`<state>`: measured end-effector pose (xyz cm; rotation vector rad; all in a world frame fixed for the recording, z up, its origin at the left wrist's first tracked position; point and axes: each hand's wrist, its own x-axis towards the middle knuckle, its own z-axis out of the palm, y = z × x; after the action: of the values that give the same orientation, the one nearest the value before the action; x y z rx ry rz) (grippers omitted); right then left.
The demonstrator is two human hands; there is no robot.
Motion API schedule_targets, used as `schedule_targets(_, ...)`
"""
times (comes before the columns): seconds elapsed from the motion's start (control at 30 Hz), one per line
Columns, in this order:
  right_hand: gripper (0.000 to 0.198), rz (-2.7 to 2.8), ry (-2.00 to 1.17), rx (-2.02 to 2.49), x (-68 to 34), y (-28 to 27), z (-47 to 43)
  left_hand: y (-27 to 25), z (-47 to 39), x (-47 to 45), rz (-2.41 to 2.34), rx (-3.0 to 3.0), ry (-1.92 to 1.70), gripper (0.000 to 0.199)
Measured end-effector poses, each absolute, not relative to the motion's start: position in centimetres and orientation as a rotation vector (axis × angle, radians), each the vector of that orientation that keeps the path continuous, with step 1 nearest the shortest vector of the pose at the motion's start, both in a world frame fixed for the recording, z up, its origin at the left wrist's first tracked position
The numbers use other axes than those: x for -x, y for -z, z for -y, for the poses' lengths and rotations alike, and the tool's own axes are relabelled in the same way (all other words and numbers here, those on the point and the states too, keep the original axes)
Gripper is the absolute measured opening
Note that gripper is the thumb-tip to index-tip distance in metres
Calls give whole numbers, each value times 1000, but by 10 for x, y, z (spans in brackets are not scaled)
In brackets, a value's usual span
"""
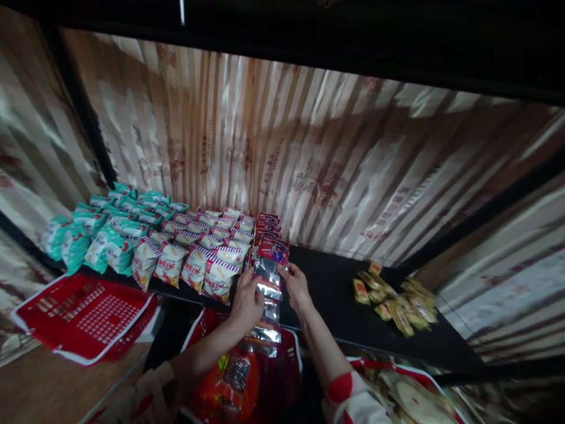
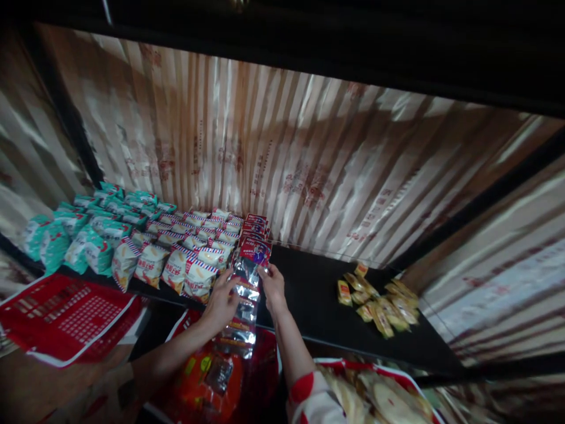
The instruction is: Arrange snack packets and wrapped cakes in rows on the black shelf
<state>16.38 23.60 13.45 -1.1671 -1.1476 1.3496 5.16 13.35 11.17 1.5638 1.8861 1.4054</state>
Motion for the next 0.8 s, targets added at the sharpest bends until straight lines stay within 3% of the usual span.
schedule_targets(0.17, 32, 1489, -983, 1446, -161, -121, -254, -101, -137, -49, -1898, -1490, -1391, 38)
schedule_targets(0.33, 41, 1688, -743, 1606, -157, -118, -250, -93, -134, -49, -1938, -1511, -1358, 38)
schedule_targets(0.57, 57, 1787, -638, 1664, -153, -117, -244, -89, -135, -50, -2031, -1601, -1268, 42)
schedule_targets(0.8, 51, 1794, -537, 1351, -154, -110, -244, -95, -125, -54, -2091, -1743, -1319, 43)
